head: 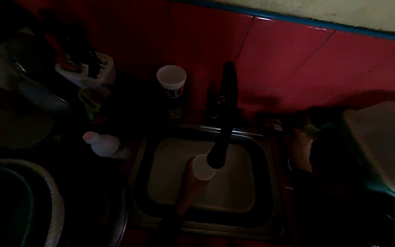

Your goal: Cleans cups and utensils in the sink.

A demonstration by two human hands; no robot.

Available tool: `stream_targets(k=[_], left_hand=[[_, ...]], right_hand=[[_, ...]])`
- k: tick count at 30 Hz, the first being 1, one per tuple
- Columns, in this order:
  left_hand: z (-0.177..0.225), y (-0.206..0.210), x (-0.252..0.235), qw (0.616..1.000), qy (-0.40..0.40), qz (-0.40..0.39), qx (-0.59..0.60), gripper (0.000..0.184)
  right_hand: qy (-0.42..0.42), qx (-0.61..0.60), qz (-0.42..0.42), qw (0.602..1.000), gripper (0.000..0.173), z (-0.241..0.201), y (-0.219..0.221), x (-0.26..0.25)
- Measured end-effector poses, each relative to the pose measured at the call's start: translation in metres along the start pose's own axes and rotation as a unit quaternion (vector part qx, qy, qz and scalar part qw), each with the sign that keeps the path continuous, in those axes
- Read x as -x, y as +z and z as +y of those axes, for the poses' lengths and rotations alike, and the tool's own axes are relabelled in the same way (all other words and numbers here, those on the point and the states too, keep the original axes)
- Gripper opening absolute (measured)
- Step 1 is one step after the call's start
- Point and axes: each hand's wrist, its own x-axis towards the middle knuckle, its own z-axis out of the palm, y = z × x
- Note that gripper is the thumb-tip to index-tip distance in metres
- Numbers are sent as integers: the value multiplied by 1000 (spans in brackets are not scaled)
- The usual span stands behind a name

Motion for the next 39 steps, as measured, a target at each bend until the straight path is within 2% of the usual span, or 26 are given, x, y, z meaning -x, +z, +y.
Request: stream_targets(k=[2,4,7,9,11,13,15,17,20,24,27,30,33,36,39], left_hand=[[2,-2,0,1000,-4,-4,-8,102],[0,-3,1,1000,-11,-4,-13,101],[-5,-1,3,1000,-11,-4,-15,99],[-5,1,3,1000,-18,-8,-11,99],[-3,2,4,1000,-22,-11,-3,96],[-4,2,6,999,-27,-24,10,97],[-4,0,8,999,-33,-39,11,99],[-4,-3,10,998,-44,-49,-3,101],[-13,-10,19,998,-40,-38,-17,102],[-34,-25,26,999,-38,-21,-22,109],[-44,-42,28,998,-33,-3,-51,106],[-55,-58,24,996,-23,9,-84,102],[-70,-67,19,993,-31,19,-111,102],[-79,-77,15,989,-53,17,-134,105],[-82,-83,17,989,-77,13,-126,105]], right_hand=[[-44,-5,27,999,22,-2,-16,13],[-82,-21,3,996,23,-2,-39,37],[-114,-52,-153,980,18,-4,-52,78],[-122,-108,-298,941,17,-19,-38,111],[-150,-122,-379,905,17,-36,-11,140],[-198,-55,-373,905,20,-55,14,164],[-210,11,-398,893,25,-71,29,180],[-222,-1,-424,878,23,-75,41,186],[-220,-15,-409,885,24,-84,47,191],[-232,-19,-462,856,24,-99,64,198],[-241,-6,-438,866,30,-110,83,207],[-253,-39,-466,847,25,-118,102,211],[-255,-21,-450,856,24,-130,120,216],[-262,-27,-490,831,23,-140,125,218],[-251,-18,-463,850,23,-149,132,218]])
